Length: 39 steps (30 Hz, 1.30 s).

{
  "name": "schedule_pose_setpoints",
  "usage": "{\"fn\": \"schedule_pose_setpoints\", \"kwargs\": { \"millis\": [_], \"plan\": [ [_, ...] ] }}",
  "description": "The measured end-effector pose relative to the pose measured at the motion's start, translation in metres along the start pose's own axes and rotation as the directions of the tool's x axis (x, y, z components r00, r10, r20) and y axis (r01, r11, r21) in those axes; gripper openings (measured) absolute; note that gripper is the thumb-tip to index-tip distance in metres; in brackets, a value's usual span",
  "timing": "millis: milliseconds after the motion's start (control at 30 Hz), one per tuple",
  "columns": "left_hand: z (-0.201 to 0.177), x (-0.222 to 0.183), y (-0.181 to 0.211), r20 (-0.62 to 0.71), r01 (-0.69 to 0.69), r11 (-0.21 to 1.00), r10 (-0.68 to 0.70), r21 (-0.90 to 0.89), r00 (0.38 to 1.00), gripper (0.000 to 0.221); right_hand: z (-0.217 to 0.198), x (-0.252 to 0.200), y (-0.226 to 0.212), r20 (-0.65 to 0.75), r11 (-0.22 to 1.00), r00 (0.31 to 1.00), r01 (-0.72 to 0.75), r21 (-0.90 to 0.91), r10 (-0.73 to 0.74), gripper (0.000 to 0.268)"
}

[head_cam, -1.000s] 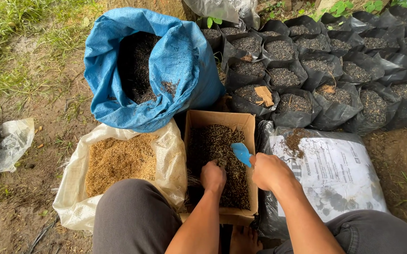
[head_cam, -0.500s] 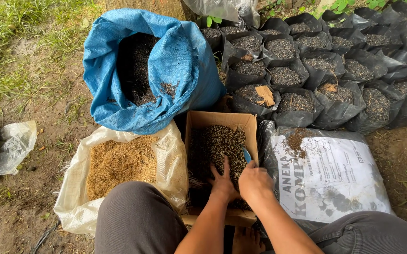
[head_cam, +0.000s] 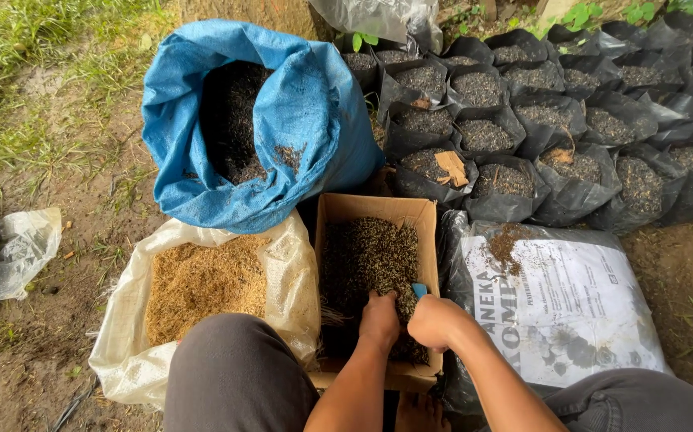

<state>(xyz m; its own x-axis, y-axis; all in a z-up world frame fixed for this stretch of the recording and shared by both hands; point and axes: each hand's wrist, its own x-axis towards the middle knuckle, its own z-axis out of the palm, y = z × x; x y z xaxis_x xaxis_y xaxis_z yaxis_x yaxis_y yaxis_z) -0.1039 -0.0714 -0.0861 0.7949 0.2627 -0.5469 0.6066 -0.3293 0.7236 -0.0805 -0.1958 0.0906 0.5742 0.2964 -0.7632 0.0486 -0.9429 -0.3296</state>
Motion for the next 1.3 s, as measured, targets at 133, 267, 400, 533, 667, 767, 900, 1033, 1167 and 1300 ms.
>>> {"fn": "schedule_pose_setpoints", "kwargs": {
  "millis": [133,267,400,533,667,767,900,1033,1167,1300],
  "plan": [
    [-0.014,-0.013,0.010,-0.115,-0.131,0.970,0.157,0.206,0.981,0.054,-0.014,-0.017,-0.007,-0.045,0.998,0.999,-0.013,0.067,0.016,0.042],
    [-0.037,-0.035,0.037,-0.169,-0.068,0.995,0.055,-0.078,0.984,0.059,-0.043,-0.051,-0.028,-0.128,0.988,0.991,-0.009,0.153,0.029,0.054],
    [-0.049,-0.045,0.052,-0.181,-0.113,0.985,0.135,0.129,0.974,0.043,-0.057,-0.072,-0.035,-0.204,0.988,0.978,-0.002,0.154,0.033,0.066],
    [-0.042,-0.024,0.052,-0.160,-0.158,0.944,0.210,0.288,0.964,0.038,-0.057,-0.073,-0.034,-0.253,0.991,0.966,-0.025,0.134,0.059,0.058],
    [-0.048,-0.022,0.071,-0.124,-0.125,0.942,0.171,0.313,0.977,0.050,-0.054,-0.056,-0.025,-0.294,0.988,0.954,-0.014,0.154,0.059,0.053],
    [-0.037,-0.003,0.061,-0.148,-0.081,0.897,0.160,0.435,0.976,0.079,-0.057,-0.060,-0.028,-0.275,0.987,0.957,-0.053,0.152,0.094,0.054],
    [-0.069,-0.073,0.116,0.009,-0.131,0.728,0.170,0.673,0.985,0.101,-0.035,-0.022,-0.013,-0.264,0.988,0.960,-0.053,0.143,0.090,0.053],
    [-0.055,-0.033,0.078,0.004,-0.071,0.902,0.077,0.426,0.997,0.103,-0.015,0.005,-0.009,-0.290,0.996,0.953,-0.069,0.064,0.085,0.056],
    [-0.033,0.010,0.052,-0.326,-0.042,0.891,0.209,0.451,0.922,0.042,0.003,0.038,-0.003,-0.404,0.996,0.911,-0.085,0.010,0.082,0.056],
    [-0.039,0.039,0.053,-0.417,-0.052,0.927,0.216,0.370,0.883,0.054,-0.006,0.017,-0.024,-0.443,0.994,0.891,-0.111,-0.001,0.099,0.056]
  ]
}}
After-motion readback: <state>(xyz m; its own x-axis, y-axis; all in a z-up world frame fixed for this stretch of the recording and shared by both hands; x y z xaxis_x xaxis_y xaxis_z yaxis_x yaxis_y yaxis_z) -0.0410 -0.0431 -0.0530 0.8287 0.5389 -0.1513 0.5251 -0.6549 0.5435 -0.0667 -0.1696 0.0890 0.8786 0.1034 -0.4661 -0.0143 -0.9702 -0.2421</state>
